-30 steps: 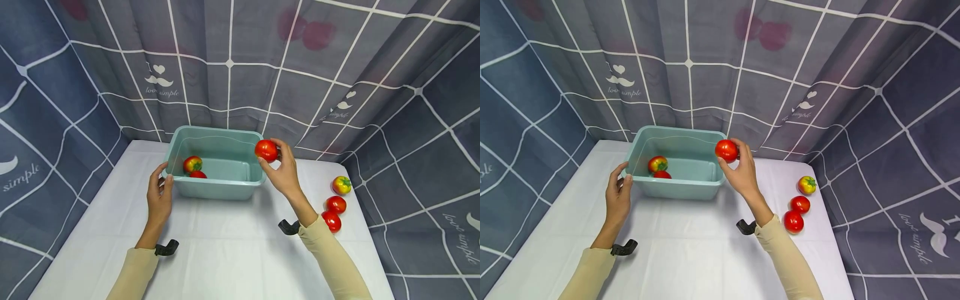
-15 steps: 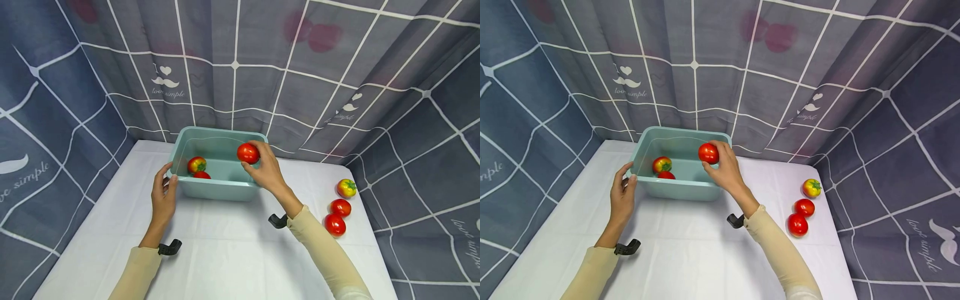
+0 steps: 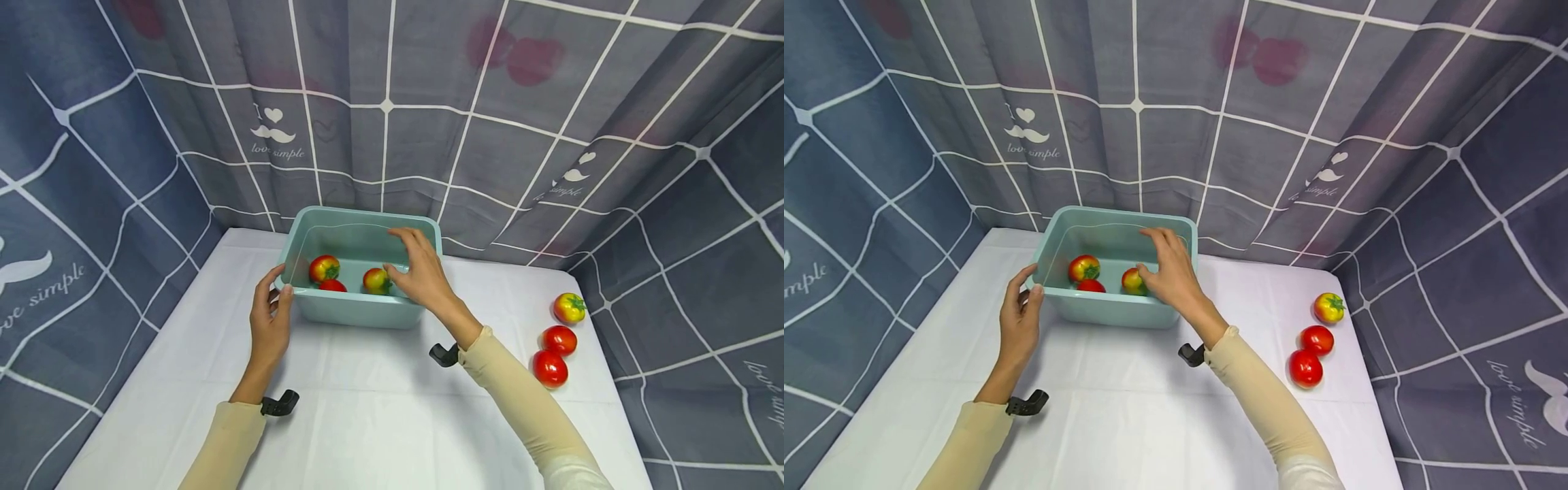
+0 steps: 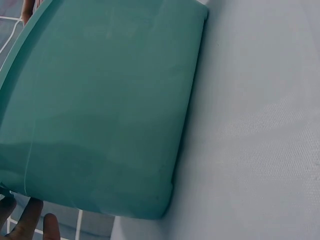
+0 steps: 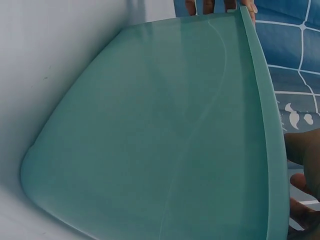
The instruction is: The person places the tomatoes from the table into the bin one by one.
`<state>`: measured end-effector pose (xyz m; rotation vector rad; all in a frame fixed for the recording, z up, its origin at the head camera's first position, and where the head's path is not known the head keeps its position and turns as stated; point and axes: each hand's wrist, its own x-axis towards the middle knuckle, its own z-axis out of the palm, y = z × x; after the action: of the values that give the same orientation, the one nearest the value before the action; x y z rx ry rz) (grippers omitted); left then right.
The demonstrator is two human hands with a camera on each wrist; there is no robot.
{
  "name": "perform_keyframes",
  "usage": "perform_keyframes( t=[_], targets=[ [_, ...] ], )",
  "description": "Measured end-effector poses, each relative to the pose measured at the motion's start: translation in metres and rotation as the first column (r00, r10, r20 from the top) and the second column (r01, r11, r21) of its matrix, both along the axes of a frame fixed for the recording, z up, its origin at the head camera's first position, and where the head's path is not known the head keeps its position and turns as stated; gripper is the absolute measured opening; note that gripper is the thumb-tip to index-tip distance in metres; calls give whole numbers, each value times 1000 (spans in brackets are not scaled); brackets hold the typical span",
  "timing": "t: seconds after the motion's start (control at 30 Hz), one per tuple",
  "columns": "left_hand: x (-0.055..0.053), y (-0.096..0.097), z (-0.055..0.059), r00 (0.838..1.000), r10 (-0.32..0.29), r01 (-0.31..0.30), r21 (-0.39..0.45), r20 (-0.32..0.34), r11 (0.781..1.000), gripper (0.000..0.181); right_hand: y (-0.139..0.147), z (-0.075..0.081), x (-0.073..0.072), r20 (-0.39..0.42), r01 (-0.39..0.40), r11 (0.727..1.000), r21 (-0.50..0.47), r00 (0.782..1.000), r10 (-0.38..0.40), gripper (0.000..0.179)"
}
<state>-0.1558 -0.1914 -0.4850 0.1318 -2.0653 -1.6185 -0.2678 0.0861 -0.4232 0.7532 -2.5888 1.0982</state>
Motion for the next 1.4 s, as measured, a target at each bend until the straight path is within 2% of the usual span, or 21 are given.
perform_keyframes(
  t=[0.2,0.33,0.47,0.6,0.7,0.77,0.8,0.83,0.93,1.03,1.07,1.13,1.2,1.4],
  targets=[
    [0,1,1,1000,-5,5,17,-7,1000,47,13,-2,5,13,18,999,-28,1000,-18,65],
    [-1,0,0,1000,-10,10,22,-12,1000,47,32,-4,12,2,62,993,-96,998,-62,61],
    [-8,-5,-10,1000,2,-2,3,-7,1000,47,61,-12,24,-16,137,976,-172,990,-142,58],
    [-14,-11,-21,1000,11,-11,-13,-2,1000,48,99,-24,42,-19,247,945,-216,966,-257,56],
    [-15,-13,-24,1000,3,-3,-14,-1,1000,48,133,-37,62,7,353,911,-215,933,-360,55],
    [-15,-13,-25,1000,-1,1,-15,-2,1000,48,156,-48,78,48,433,879,-199,900,-433,55],
    [-15,-12,-25,1000,0,0,-15,-3,1000,48,168,-53,86,71,475,860,-187,880,-471,54],
    [-13,-9,-21,1000,-1,1,-8,-6,1000,48,179,-58,94,94,518,838,-171,855,-510,54],
    [-12,-9,-21,1000,-4,4,-3,-3,1000,48,206,-74,115,166,627,772,-107,776,-608,56],
    [-10,-12,-20,1000,-8,8,1,-1,1000,48,223,-88,134,205,695,718,-51,711,-673,59],
    [-11,-14,-25,1000,-8,8,-5,2,1000,48,228,-94,139,213,708,705,-35,694,-687,60],
    [-11,-15,-25,1000,-6,6,-9,0,1000,48,235,-103,148,225,730,683,-23,670,-708,60],
    [-12,-15,-26,1000,-8,7,-9,-5,1000,48,240,-111,155,238,741,672,-10,654,-718,62],
    [-15,-10,-27,1000,-9,9,4,-9,1000,48,248,-132,163,302,759,651,-7,623,-722,66]
  ],
)
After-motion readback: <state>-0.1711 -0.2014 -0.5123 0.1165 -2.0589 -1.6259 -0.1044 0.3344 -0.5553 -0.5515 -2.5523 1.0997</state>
